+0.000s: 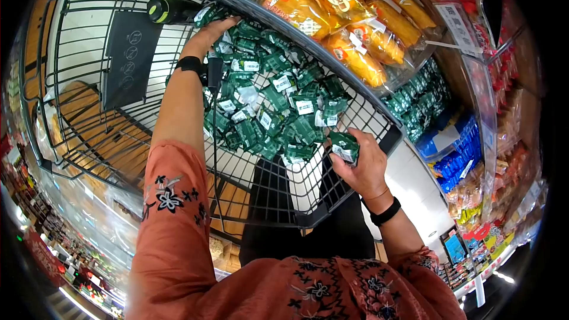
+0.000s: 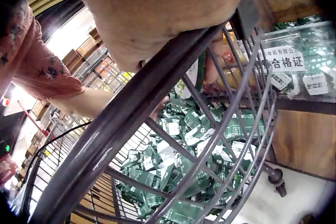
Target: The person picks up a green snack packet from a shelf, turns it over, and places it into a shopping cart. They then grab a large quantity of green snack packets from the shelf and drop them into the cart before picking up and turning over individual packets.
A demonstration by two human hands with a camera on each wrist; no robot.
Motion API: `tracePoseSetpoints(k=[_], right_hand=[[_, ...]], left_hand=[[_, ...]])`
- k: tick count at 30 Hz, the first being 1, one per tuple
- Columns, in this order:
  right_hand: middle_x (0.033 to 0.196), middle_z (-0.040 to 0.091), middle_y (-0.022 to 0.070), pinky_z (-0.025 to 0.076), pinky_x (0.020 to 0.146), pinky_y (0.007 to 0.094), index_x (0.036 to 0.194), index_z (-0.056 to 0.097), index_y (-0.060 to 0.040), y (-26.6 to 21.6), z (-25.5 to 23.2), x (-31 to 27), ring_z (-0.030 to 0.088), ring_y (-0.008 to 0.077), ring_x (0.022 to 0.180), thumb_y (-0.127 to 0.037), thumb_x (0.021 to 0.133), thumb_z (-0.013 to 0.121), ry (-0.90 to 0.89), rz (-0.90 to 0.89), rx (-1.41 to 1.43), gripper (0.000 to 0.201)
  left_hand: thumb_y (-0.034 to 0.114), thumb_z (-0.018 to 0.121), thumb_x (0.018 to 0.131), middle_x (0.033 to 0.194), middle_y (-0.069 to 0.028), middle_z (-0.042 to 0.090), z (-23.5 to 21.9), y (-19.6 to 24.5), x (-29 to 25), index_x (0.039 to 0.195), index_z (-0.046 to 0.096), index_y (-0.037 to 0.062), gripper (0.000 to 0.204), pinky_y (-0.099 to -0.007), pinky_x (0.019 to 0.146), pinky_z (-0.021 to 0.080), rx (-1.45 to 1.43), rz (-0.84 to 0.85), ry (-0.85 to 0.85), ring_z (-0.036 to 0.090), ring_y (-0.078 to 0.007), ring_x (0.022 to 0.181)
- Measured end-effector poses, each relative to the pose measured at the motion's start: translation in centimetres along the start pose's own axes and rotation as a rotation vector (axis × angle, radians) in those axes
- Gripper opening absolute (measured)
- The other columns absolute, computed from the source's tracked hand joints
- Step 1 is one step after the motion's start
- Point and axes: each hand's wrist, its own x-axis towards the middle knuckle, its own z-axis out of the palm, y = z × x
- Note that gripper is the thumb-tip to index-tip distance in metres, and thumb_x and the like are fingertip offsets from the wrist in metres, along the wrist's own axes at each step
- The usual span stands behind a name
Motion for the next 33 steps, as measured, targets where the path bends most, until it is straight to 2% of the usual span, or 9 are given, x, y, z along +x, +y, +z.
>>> tracePoseSetpoints(k=[5, 6, 9, 13, 21, 23, 27, 31, 33], right_hand=[[0.099, 0.065, 0.0145, 0.055, 0.071, 0.0364, 0.120, 0.055, -0.0017, 0.2, 0.1, 0.0, 0.065, 0.0310, 0.085, -0.023, 0.075, 0.082, 0.010, -0.018, 0.010, 0.055], [0.099, 0.065, 0.0146, 0.055, 0.071, 0.0365, 0.120, 0.055, -0.0015, 0.2, 0.1, 0.1, 0.066, 0.0309, 0.085, -0.023, 0.075, 0.082, 0.012, -0.022, 0.011, 0.056], [0.099, 0.065, 0.0148, 0.055, 0.071, 0.0366, 0.119, 0.055, -0.0012, 0.1, 0.0, 0.1, 0.066, 0.0309, 0.085, -0.023, 0.076, 0.082, 0.005, -0.016, 0.017, 0.056], [0.099, 0.065, 0.0148, 0.055, 0.072, 0.0365, 0.119, 0.055, -0.0009, 0.0, -0.1, 0.2, 0.066, 0.0312, 0.086, -0.022, 0.075, 0.082, 0.009, -0.012, 0.022, 0.056], [0.101, 0.065, 0.0146, 0.055, 0.074, 0.0368, 0.119, 0.055, -0.0007, 0.0, 0.1, -0.1, 0.065, 0.0318, 0.088, -0.023, 0.076, 0.082, 0.010, -0.001, 0.014, 0.056], [0.101, 0.065, 0.0145, 0.055, 0.074, 0.0368, 0.119, 0.055, -0.0010, 0.1, 0.0, -0.1, 0.065, 0.0318, 0.088, -0.024, 0.076, 0.082, 0.017, -0.002, 0.007, 0.056], [0.102, 0.065, 0.0147, 0.055, 0.074, 0.0369, 0.120, 0.055, -0.0015, 0.2, 0.2, -0.2, 0.065, 0.0317, 0.089, -0.025, 0.076, 0.082, 0.022, -0.004, 0.001, 0.056], [0.102, 0.065, 0.0149, 0.055, 0.075, 0.0368, 0.119, 0.056, -0.0018, 0.4, 0.2, -0.2, 0.066, 0.0318, 0.090, -0.026, 0.076, 0.082, 0.021, -0.012, 0.023, 0.056], [0.103, 0.065, 0.0150, 0.055, 0.077, 0.0372, 0.120, 0.056, -0.0022, 0.3, 0.1, -0.2, 0.066, 0.0322, 0.092, -0.027, 0.076, 0.082, 0.010, 0.002, 0.020, 0.057]], left_hand=[[0.070, 0.053, 0.085, 0.152, -0.0086, 0.047, 0.5, 0.0, 0.9, 0.151, 0.043, 0.0165, 0.085, -0.0468, 0.107, 0.039, 0.110, 0.114, 0.012, 0.044, -0.0318, 0.137], [0.063, 0.055, 0.088, 0.147, -0.0101, 0.052, 0.7, 0.1, 0.3, 0.150, 0.045, 0.0144, 0.079, -0.0371, 0.110, 0.035, 0.140, 0.236, -0.004, 0.047, -0.0284, 0.135], [0.058, 0.057, 0.089, 0.145, -0.0114, 0.054, 3.0, 0.4, -1.8, 0.148, 0.047, 0.0113, 0.076, -0.0305, 0.112, 0.031, 0.089, 0.227, 0.043, 0.047, -0.0259, 0.136], [0.066, 0.056, 0.085, 0.150, -0.0166, 0.047, 4.0, 0.4, -2.5, 0.148, 0.047, 0.0103, 0.084, -0.0407, 0.114, 0.032, -0.019, 0.143, 0.092, 0.042, -0.0333, 0.139], [0.072, 0.061, 0.079, 0.160, -0.0165, 0.031, 5.6, 1.1, -3.4, 0.151, 0.042, 0.0092, 0.097, -0.0393, 0.118, 0.023, -0.038, 0.036, -0.171, 0.028, -0.0304, 0.147], [0.073, 0.059, 0.080, 0.160, -0.0208, 0.029, 6.4, 0.7, -4.5, 0.151, 0.039, 0.0050, 0.101, -0.0399, 0.119, 0.022, 0.057, 0.058, -0.101, 0.027, -0.0318, 0.148], [0.076, 0.059, 0.077, 0.159, -0.0261, 0.027, 8.5, 0.8, -6.2, 0.151, 0.033, -0.0057, 0.113, -0.0376, 0.119, 0.023, -0.027, 0.203, -0.516, 0.027, -0.0354, 0.147], [0.078, 0.059, 0.075, 0.156, -0.0328, 0.027, 13.4, 2.2, -11.6, 0.152, 0.019, -0.0124, 0.125, -0.0388, 0.120, 0.022, 0.022, 0.205, -0.357, 0.028, -0.0376, 0.147], [0.077, 0.058, 0.077, 0.156, -0.0347, 0.024, 13.6, 3.8, -13.8, 0.152, 0.018, -0.0124, 0.123, -0.0401, 0.120, 0.023, -0.081, 0.355, -0.474, 0.026, -0.0411, 0.147]])
